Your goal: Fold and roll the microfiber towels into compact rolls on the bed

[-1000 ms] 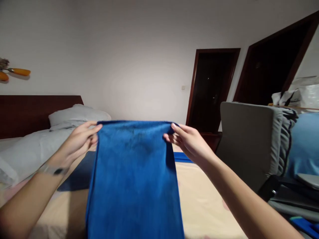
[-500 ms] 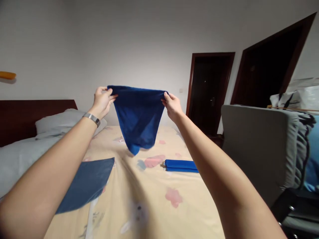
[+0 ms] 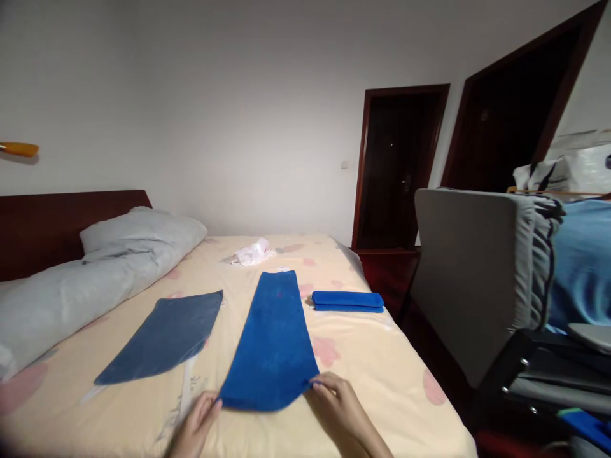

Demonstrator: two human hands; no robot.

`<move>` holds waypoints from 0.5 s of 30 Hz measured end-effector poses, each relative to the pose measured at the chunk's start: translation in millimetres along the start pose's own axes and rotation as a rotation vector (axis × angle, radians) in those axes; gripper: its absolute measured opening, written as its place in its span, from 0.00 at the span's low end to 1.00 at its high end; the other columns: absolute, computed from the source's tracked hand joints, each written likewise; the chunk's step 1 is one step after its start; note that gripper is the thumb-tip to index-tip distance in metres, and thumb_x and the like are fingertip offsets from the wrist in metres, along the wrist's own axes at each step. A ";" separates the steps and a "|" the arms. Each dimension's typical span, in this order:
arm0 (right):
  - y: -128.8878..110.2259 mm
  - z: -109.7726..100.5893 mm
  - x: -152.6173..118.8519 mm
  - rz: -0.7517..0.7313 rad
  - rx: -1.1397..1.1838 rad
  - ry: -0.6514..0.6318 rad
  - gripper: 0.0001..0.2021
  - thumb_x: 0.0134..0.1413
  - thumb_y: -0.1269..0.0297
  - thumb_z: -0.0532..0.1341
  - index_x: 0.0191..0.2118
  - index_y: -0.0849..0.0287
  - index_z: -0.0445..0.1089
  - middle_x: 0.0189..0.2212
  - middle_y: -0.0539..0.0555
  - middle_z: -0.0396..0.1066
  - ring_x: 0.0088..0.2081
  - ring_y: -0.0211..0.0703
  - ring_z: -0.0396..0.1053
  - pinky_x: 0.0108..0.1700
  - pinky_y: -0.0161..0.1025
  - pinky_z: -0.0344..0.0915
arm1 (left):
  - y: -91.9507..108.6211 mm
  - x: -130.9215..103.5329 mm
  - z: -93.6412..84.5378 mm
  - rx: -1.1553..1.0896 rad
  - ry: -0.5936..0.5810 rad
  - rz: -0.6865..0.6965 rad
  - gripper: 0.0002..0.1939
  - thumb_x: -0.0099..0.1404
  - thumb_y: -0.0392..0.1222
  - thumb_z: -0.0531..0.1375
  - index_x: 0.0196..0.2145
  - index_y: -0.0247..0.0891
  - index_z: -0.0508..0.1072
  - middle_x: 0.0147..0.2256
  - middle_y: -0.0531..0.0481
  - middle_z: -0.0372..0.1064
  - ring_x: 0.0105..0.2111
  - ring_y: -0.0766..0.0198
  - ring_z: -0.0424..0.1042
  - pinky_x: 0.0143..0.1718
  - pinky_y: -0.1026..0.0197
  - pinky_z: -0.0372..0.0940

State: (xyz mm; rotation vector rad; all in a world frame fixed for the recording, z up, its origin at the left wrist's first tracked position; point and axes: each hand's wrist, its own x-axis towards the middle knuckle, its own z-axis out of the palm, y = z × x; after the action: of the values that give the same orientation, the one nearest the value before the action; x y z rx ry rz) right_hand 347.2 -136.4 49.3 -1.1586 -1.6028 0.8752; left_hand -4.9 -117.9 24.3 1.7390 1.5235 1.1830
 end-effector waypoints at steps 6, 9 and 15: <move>26.6 15.1 -66.3 0.040 -0.157 -0.073 0.19 0.64 0.49 0.55 0.43 0.53 0.79 0.43 0.58 0.77 0.48 0.53 0.71 0.53 0.45 0.66 | -38.3 -51.4 -17.1 0.073 -0.058 0.079 0.21 0.62 0.63 0.56 0.37 0.46 0.79 0.42 0.47 0.78 0.46 0.54 0.75 0.50 0.59 0.69; 19.1 10.7 -87.9 0.073 -0.167 -0.082 0.18 0.65 0.50 0.54 0.42 0.53 0.79 0.42 0.58 0.77 0.47 0.53 0.71 0.52 0.44 0.66 | -22.0 -62.4 -27.3 0.082 -0.088 0.094 0.18 0.63 0.59 0.57 0.37 0.46 0.79 0.46 0.46 0.77 0.49 0.54 0.74 0.53 0.58 0.67; -16.8 -15.3 -108.8 0.158 -0.102 -0.105 0.17 0.63 0.50 0.57 0.42 0.52 0.79 0.36 0.56 0.77 0.37 0.48 0.74 0.42 0.38 0.68 | 9.2 -73.6 -43.5 -0.054 -0.142 -0.002 0.16 0.60 0.57 0.61 0.34 0.42 0.77 0.29 0.50 0.76 0.33 0.59 0.77 0.35 0.68 0.70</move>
State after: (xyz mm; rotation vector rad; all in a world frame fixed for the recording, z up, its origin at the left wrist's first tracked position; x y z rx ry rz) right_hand 369.2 -244.9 39.1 -1.3453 -1.6738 0.9792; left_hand -36.5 -197.4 33.2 1.7461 1.3965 1.0656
